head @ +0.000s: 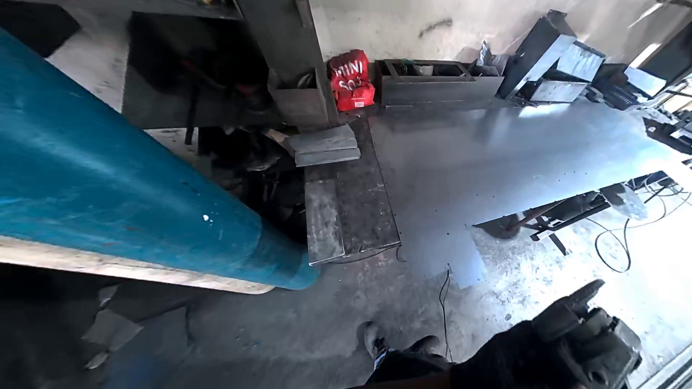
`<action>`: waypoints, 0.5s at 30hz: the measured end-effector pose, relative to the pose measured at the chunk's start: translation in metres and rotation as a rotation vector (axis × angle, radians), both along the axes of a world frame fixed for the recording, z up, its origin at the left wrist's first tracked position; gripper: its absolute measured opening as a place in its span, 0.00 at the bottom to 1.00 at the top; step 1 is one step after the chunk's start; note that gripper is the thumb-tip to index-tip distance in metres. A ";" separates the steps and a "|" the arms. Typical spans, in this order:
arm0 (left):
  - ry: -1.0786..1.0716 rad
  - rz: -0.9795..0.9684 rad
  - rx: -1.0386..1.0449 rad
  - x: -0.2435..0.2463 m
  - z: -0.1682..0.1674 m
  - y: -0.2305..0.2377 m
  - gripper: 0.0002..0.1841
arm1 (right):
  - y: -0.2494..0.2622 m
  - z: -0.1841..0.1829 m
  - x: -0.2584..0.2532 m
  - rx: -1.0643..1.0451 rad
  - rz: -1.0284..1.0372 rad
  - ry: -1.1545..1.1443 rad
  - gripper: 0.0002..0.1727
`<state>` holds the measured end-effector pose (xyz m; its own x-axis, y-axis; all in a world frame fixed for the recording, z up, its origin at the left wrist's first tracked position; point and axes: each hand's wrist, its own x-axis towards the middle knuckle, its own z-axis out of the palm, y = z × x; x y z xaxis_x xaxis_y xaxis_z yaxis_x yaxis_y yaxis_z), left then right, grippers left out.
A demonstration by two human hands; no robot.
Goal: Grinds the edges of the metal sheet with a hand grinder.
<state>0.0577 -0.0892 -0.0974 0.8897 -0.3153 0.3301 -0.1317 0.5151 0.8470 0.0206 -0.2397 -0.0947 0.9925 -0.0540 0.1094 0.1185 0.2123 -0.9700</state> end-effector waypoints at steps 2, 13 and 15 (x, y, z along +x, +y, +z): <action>0.025 0.148 0.054 0.006 0.008 -0.014 0.33 | -0.001 0.006 0.017 0.117 0.086 0.031 0.13; 0.389 0.149 0.133 -0.017 0.092 0.008 0.06 | -0.034 -0.008 0.060 0.203 0.141 0.078 0.15; 0.431 0.194 0.211 -0.016 0.126 0.006 0.08 | -0.037 -0.014 0.069 0.177 0.139 0.102 0.16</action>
